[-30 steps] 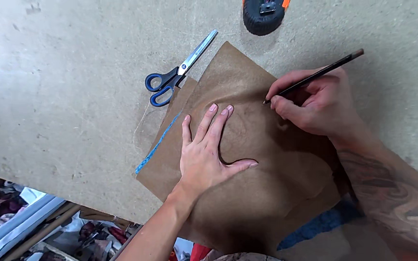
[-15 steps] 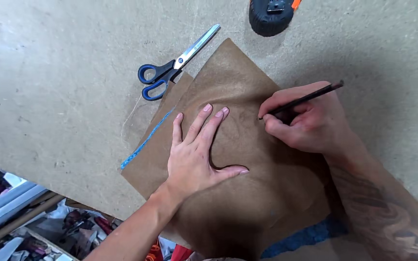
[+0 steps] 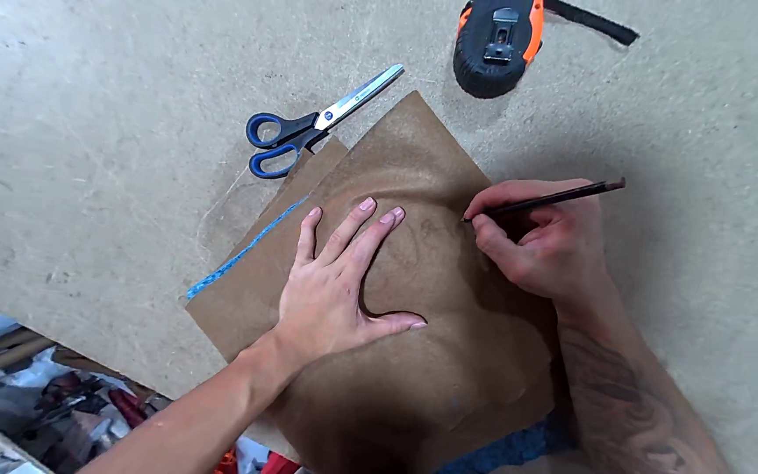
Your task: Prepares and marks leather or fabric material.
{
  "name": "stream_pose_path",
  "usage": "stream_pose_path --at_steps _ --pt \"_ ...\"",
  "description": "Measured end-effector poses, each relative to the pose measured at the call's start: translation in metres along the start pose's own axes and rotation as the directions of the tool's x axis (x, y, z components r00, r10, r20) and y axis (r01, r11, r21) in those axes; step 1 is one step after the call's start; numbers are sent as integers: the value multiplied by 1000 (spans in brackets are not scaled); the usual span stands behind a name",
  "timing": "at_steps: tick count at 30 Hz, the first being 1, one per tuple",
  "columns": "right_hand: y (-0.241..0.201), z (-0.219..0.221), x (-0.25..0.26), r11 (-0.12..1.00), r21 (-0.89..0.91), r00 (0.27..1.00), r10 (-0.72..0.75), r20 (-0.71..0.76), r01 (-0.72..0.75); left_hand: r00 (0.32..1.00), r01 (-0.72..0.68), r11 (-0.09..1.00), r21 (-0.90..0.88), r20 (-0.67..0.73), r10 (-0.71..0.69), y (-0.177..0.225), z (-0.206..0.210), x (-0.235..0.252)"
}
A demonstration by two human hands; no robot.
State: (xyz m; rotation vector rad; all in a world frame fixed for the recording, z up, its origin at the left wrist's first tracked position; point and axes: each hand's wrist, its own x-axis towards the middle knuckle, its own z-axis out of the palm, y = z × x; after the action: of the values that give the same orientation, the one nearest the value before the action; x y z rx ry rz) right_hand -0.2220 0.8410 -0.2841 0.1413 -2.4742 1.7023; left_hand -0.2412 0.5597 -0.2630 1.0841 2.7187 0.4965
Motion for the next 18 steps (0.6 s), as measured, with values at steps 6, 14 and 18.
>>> stream_pose_path --at_steps 6,14,18 --pt "1 3 -4 998 34 995 64 -77 -62 1000 27 1000 1 14 -27 1 4 -1" --pt "-4 -3 -16 993 -88 995 69 -67 -75 1000 17 1000 -17 -26 -18 -1 3 -2" --pt "-1 0 -9 998 -44 995 38 -95 -42 999 10 1000 -29 -36 -11 -4 4 -1"
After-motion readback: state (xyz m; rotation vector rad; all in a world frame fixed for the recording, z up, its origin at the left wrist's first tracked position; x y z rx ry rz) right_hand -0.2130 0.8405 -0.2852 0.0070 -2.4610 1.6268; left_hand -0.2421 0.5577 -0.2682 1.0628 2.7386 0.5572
